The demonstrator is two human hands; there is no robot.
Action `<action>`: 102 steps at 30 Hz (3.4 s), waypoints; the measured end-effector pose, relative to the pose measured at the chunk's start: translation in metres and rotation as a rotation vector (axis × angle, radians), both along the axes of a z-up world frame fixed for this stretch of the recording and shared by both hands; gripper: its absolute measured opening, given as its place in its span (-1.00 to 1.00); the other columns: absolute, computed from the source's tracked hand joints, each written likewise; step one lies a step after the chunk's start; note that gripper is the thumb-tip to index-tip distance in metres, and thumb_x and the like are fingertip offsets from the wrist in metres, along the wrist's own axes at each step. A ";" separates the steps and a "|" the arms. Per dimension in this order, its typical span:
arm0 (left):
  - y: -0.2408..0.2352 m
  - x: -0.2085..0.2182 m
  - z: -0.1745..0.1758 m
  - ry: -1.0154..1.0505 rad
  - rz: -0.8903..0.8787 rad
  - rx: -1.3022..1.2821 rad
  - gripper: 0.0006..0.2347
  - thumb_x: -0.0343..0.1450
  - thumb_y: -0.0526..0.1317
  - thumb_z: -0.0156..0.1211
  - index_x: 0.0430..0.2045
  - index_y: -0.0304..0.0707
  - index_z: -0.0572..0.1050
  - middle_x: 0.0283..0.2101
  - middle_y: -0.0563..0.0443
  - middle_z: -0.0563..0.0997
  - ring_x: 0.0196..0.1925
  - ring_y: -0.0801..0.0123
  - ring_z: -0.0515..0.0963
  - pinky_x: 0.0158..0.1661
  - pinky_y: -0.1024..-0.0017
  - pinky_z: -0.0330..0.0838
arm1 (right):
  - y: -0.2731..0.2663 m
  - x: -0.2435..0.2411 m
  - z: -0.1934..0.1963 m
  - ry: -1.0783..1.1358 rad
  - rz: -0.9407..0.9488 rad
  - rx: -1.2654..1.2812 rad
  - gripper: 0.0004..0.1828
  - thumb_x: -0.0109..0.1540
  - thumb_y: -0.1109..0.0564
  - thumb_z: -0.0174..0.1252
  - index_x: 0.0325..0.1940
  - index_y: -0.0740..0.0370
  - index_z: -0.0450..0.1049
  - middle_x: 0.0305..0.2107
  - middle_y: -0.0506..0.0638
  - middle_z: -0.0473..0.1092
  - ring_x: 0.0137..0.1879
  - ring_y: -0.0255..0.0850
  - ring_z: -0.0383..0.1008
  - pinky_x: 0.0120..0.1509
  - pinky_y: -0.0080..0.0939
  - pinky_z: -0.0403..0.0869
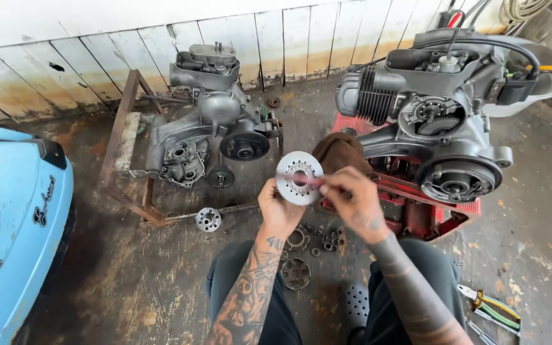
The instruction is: Cleaning a motorcycle engine component with a brush and inspecting related parts on the floor.
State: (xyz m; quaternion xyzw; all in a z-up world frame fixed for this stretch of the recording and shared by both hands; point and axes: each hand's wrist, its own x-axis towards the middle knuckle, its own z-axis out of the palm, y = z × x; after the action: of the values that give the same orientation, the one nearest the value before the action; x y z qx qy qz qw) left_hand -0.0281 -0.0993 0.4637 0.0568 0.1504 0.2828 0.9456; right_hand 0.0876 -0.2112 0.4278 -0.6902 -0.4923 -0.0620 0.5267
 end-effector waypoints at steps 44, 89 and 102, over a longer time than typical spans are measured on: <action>0.046 0.032 -0.120 -0.139 0.140 -0.005 -0.88 0.40 -0.32 0.13 -0.29 -0.38 0.55 -0.10 -0.28 0.64 0.07 0.02 0.60 0.12 0.08 0.46 | 0.031 0.017 -0.029 -0.037 -0.038 -0.027 -0.84 0.16 0.24 0.42 -0.20 0.07 0.67 -0.34 0.05 0.51 -0.17 0.04 0.59 -0.06 -0.02 0.53; 0.056 0.012 -0.086 -0.019 0.107 -0.015 -0.89 0.28 -0.15 0.12 -0.51 -0.16 0.46 -0.50 -0.03 0.55 -0.54 0.12 0.51 -0.57 0.25 0.28 | 0.027 0.000 -0.024 -0.073 0.001 -0.098 -0.84 0.12 0.19 0.42 -0.23 0.03 0.67 -0.37 0.04 0.48 -0.24 0.04 0.56 -0.23 -0.03 0.55; 0.051 0.004 -0.066 -0.012 0.119 -0.047 -0.88 0.25 -0.16 0.15 -0.56 -0.19 0.44 -0.53 -0.05 0.58 -0.54 0.10 0.56 -0.61 0.28 0.22 | 0.025 0.005 -0.019 -0.119 -0.053 -0.126 -0.84 0.12 0.21 0.40 -0.22 0.06 0.67 -0.37 0.07 0.49 -0.28 0.11 0.57 -0.23 0.08 0.54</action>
State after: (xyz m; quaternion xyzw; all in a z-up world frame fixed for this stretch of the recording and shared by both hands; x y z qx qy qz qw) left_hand -0.0245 -0.0483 0.3979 0.0238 0.1547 0.3352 0.9291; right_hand 0.0928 -0.1858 0.4089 -0.7298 -0.5072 -0.0858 0.4503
